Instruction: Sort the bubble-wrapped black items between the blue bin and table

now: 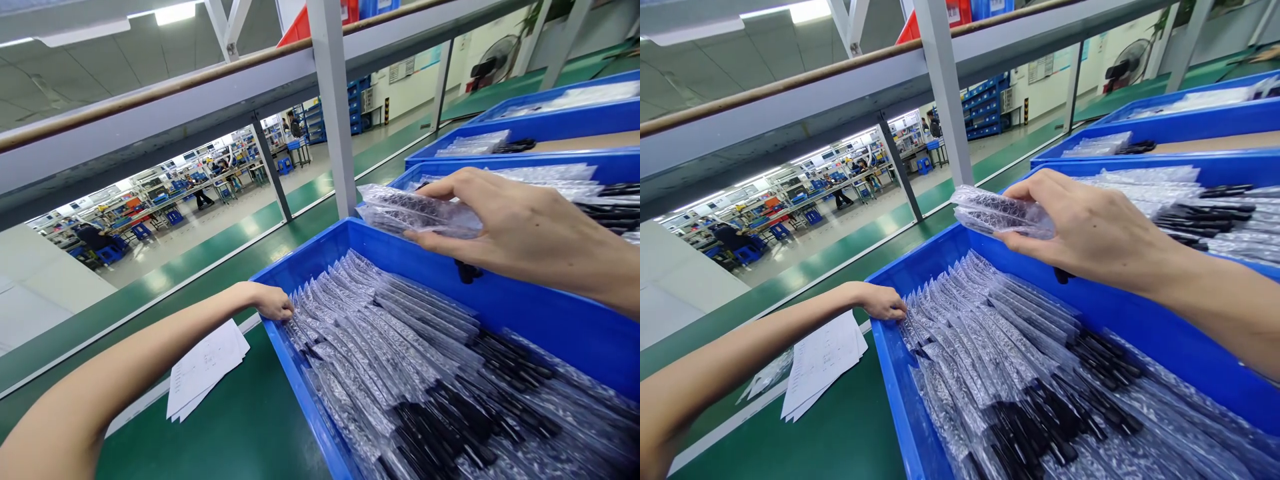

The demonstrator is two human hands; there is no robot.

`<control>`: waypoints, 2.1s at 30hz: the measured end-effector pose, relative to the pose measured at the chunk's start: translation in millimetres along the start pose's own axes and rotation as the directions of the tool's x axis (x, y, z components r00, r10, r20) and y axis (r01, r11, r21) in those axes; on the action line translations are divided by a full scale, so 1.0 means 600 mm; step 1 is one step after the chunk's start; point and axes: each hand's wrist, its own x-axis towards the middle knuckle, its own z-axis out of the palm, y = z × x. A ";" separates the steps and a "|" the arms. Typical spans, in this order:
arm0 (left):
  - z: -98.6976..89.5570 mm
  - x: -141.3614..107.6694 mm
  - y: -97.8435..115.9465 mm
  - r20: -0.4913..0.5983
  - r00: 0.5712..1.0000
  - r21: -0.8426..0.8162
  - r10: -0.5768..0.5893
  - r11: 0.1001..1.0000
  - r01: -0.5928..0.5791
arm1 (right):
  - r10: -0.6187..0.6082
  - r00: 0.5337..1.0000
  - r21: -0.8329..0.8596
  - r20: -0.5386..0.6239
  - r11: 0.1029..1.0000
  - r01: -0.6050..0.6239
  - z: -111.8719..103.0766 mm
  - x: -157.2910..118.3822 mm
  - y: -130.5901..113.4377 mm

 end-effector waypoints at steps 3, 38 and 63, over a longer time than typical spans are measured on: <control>0.000 0.006 0.003 0.059 0.997 -0.020 -0.047 0.999 0.049 | 0.007 1.000 0.005 0.004 1.000 -0.007 0.000 0.000 0.000; -0.003 0.121 0.028 -0.323 0.914 0.424 0.245 0.901 -0.091 | -0.025 1.000 0.001 -0.016 1.000 0.025 0.001 -0.002 0.004; -0.061 0.253 0.047 -0.468 0.849 0.440 0.246 0.898 -0.017 | -0.044 0.999 0.085 -0.018 0.995 0.045 -0.004 -0.003 0.007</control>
